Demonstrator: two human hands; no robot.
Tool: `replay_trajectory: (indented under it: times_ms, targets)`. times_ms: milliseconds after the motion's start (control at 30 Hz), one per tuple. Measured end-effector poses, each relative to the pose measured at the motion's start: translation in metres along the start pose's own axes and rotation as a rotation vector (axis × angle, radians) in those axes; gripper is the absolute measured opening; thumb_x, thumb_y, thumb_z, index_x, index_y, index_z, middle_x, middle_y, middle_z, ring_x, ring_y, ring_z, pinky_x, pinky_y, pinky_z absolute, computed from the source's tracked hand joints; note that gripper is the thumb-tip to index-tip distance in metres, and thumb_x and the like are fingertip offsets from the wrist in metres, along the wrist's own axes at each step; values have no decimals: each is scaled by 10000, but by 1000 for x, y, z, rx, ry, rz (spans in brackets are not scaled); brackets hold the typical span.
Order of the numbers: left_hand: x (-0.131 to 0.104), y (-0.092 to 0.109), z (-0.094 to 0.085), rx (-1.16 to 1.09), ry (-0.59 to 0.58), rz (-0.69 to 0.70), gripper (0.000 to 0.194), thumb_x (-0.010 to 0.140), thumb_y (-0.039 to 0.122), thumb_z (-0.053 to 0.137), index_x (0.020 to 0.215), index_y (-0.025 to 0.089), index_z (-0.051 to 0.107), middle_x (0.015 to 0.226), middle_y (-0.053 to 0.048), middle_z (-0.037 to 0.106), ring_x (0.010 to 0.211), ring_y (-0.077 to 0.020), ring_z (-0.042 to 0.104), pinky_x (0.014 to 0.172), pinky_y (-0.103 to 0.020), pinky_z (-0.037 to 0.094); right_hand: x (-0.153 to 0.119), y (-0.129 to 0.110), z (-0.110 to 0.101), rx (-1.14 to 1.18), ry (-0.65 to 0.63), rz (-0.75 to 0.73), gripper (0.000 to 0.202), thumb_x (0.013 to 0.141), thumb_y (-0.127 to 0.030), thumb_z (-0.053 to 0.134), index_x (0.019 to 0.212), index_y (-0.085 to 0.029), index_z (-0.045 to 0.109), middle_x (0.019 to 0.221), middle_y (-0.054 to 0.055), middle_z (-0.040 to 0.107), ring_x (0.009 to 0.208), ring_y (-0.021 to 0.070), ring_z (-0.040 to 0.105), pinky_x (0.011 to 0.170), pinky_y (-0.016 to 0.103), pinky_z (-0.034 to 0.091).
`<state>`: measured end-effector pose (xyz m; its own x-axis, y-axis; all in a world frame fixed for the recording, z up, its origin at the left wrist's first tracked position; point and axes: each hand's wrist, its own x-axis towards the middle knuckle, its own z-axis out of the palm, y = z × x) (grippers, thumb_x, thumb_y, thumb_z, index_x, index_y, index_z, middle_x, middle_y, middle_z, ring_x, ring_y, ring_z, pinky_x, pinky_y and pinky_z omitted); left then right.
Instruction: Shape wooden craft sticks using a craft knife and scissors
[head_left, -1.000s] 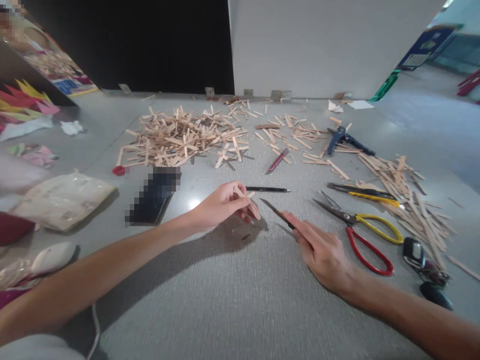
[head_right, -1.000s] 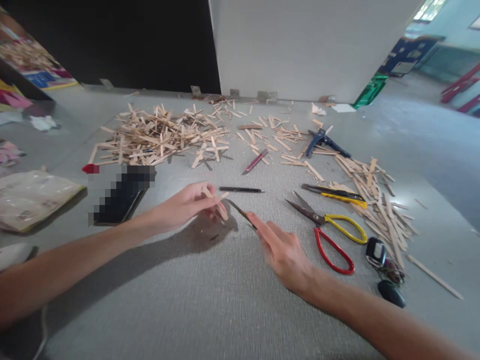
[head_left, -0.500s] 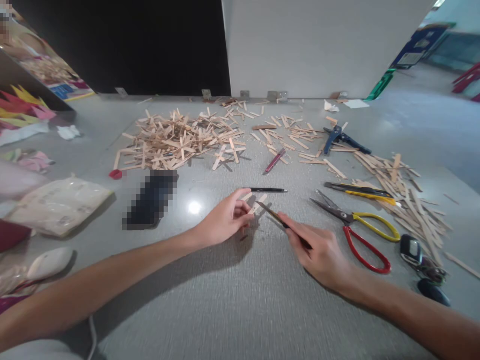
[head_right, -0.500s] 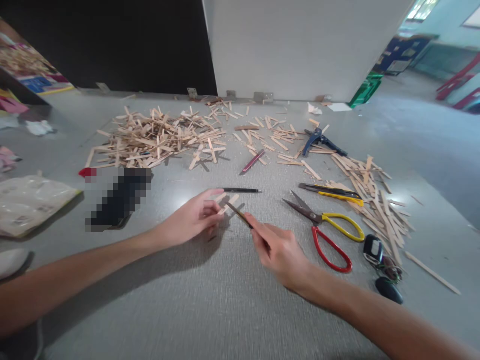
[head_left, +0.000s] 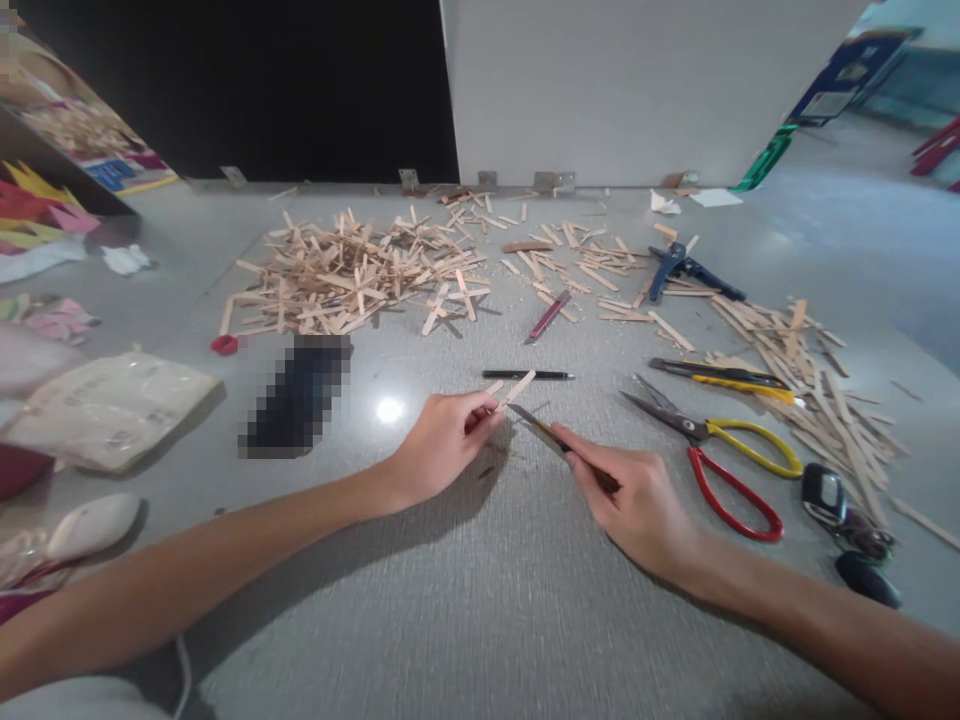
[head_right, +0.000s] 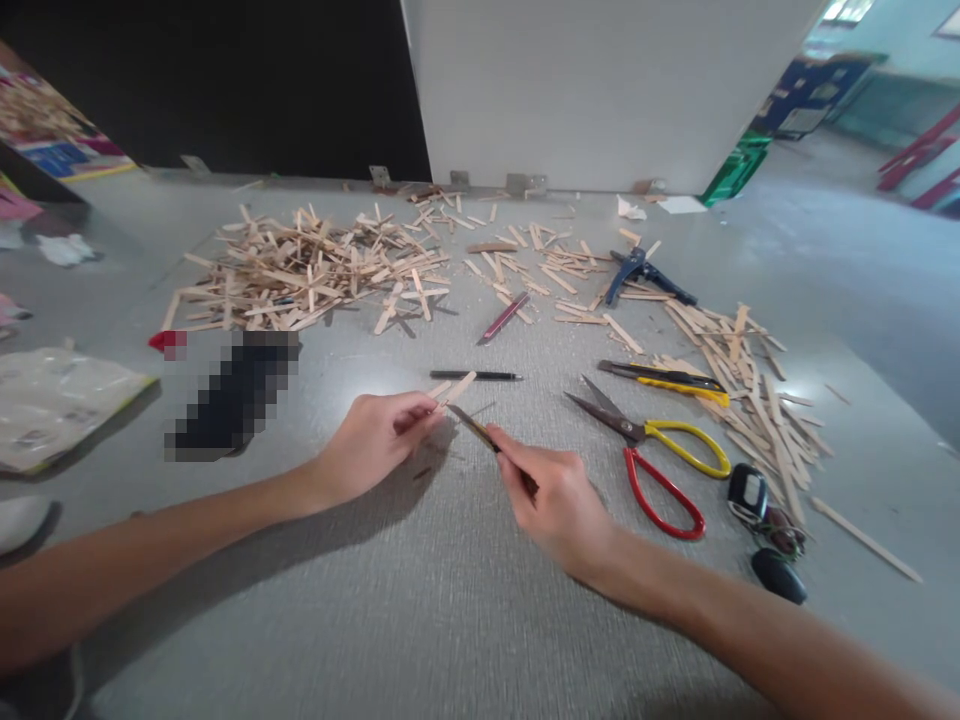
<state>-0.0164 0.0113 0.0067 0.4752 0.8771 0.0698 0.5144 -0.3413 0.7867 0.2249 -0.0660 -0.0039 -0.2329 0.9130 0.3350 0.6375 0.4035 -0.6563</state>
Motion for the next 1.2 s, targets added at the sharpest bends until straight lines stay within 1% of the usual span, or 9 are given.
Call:
replay_trajectory:
  times_ms: [133,267,400,567,700,833,1000,1100,1200]
  targets:
    - [-2,-3,3,84,27,24,225,1034,276,555,862,190,672,585,45,619,494,-121,502,565,-238,403,1,-2,0,6,8,2,414,1060,-204,503,1327,-85,796,805,82,856,525,149,679,548,253,586]
    - [-4,-6,8,83,33,42,249,1044,310,524,870,195,660,636,21,659,523,-129,535,567,-239,405,2,-6,0,20,1,13,426,1049,-204,499,1309,-41,794,764,78,835,476,132,598,480,242,529]
    - [-5,-8,11,88,42,57,253,1044,317,509,842,207,616,631,29,629,514,-122,497,554,-240,386,3,-10,1,29,-14,83,440,1044,-234,495,1304,-64,807,655,40,788,422,128,520,427,245,487]
    - [-7,-9,15,122,74,84,253,1047,302,491,817,221,557,623,49,568,506,-119,455,559,-253,380,2,-15,4,69,-17,150,427,1033,-236,519,1331,-125,804,919,102,885,524,169,672,495,281,583]
    - [-8,-10,17,144,94,84,260,1056,311,471,819,230,542,631,50,563,512,-125,471,569,-257,406,1,-16,5,102,-25,171,418,1039,-234,525,1341,-155,803,979,113,890,673,230,781,526,307,637]
    - [-8,-11,18,152,105,85,269,1053,321,455,804,237,516,621,57,545,511,-122,455,559,-252,392,1,-16,5,139,-21,181,393,1037,-213,557,1342,-213,805,1029,93,892,722,243,802,518,309,649]
    - [-9,-14,20,160,113,113,269,1053,327,443,811,243,524,605,62,501,505,-129,432,561,-260,388,0,-16,8,187,-43,218,402,1039,-242,546,1344,-164,797,1141,115,874,812,255,828,626,341,691]
    - [-10,-15,20,166,114,127,273,1065,331,432,824,246,527,630,52,513,520,-137,455,574,-264,400,-2,-17,11,219,-55,226,436,1041,-271,519,1348,-117,789,1075,132,882,770,250,816,625,341,683]
    - [-12,-17,21,175,115,138,306,1086,369,417,821,253,519,642,44,505,544,-147,479,588,-266,415,-2,-17,11,222,-63,216,449,1035,-287,524,1375,-140,779,1023,116,885,699,229,780,589,326,652]
